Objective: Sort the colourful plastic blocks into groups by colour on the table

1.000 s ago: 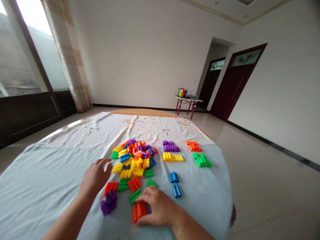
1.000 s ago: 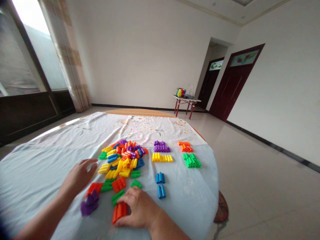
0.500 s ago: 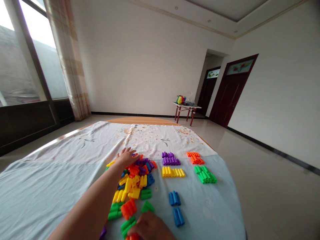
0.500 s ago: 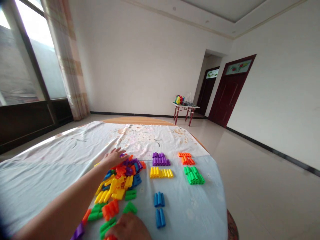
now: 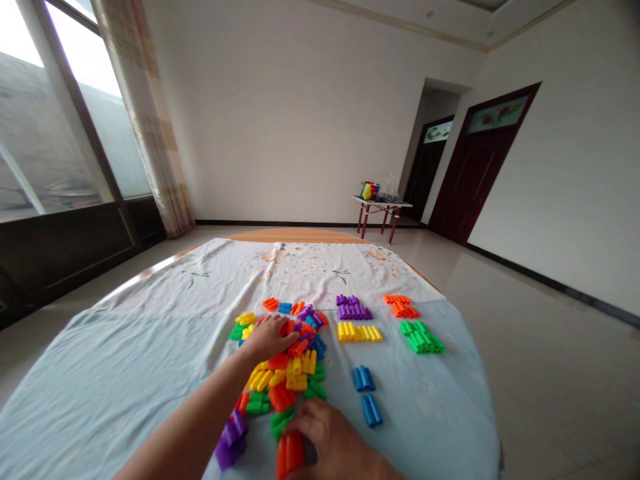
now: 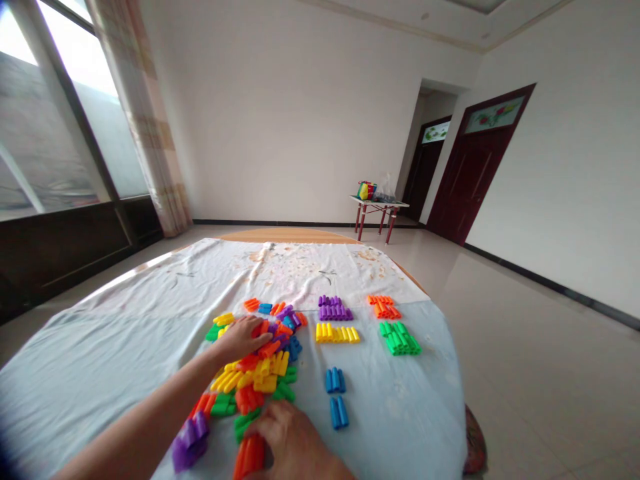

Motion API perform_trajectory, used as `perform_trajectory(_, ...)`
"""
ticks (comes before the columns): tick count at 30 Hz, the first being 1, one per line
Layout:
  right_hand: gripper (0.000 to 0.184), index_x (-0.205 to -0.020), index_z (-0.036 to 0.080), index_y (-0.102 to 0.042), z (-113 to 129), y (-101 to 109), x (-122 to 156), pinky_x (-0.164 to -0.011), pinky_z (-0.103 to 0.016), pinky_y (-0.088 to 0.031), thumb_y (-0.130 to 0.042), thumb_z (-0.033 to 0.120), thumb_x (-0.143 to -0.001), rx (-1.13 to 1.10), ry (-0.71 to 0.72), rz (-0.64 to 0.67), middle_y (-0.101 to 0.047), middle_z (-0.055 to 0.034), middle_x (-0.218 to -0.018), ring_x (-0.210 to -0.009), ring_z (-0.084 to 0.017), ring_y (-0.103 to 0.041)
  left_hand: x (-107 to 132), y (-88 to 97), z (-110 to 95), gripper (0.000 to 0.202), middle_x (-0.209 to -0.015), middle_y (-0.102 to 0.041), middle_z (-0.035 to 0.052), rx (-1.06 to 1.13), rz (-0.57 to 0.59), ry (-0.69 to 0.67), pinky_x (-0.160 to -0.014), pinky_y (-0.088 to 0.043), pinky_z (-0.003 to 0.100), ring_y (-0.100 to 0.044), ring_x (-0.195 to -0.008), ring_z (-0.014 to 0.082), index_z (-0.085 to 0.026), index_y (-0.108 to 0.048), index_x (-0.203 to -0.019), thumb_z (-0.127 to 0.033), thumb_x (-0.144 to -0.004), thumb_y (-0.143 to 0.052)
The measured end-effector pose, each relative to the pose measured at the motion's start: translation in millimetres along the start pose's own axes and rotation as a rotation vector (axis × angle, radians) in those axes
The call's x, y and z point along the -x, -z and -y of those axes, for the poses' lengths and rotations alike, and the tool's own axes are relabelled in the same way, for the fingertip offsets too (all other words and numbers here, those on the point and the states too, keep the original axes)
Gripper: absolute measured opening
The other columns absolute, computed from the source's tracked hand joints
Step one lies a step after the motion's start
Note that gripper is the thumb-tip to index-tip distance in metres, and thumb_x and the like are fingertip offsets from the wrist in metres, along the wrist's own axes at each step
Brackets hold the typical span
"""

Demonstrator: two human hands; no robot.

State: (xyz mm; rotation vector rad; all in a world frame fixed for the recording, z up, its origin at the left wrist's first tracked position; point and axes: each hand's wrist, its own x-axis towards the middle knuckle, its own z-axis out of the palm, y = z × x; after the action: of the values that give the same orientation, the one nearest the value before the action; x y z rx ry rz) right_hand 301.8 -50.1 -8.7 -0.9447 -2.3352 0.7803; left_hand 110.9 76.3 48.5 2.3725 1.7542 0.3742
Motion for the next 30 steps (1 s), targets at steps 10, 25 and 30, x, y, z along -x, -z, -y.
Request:
perform_trajectory(10, 0.056, -0.108, 0.026, -0.064, 9.7, 9.5, 2.9, -0.09, -0.033, -0.045, -0.08, 0.041, -0.056, -0.05, 0.013, -0.009, -0.062, -0.0049, -0.108, -0.101, -0.023, -0.057, 73.1, 5.3, -20.3, 0.057, -0.118, -0.059, 0.0119, 0.078, 0.016, 0.027, -0.099, -0.033, 0.045, -0.05, -0.111, 0.0299, -0.022, -0.055, -0.119, -0.058, -0.077, -0.044)
perform_trajectory(25, 0.056, -0.103, 0.02, -0.064, 24.9, 27.5, 11.3, -0.071, -0.024, -0.046, -0.074, 0.055, -0.06, -0.124, 0.099, -0.036, -0.06, -0.0017, -0.088, -0.072, -0.014, -0.055, 97.5, 7.0, 51.3, 0.056, -0.111, -0.063, 0.0115, 0.219, -0.357, 0.377, -0.092, -0.043, 0.035, -0.057, -0.104, 0.0244, -0.016, -0.063, -0.106, -0.054, -0.083, -0.029)
perform_trajectory(30, 0.055, -0.112, 0.023, -0.06, 18.3, 27.5, 7.5, -0.087, -0.028, -0.043, -0.077, 0.042, -0.064, -0.066, 0.06, -0.136, -0.058, -0.0034, -0.102, -0.095, -0.018, -0.055, 102.2, -4.2, 69.1, 0.056, -0.109, -0.064, 0.0153, 0.215, -0.342, 0.455, -0.091, -0.044, 0.039, -0.058, -0.104, 0.0278, -0.013, -0.064, -0.104, -0.052, -0.081, -0.031)
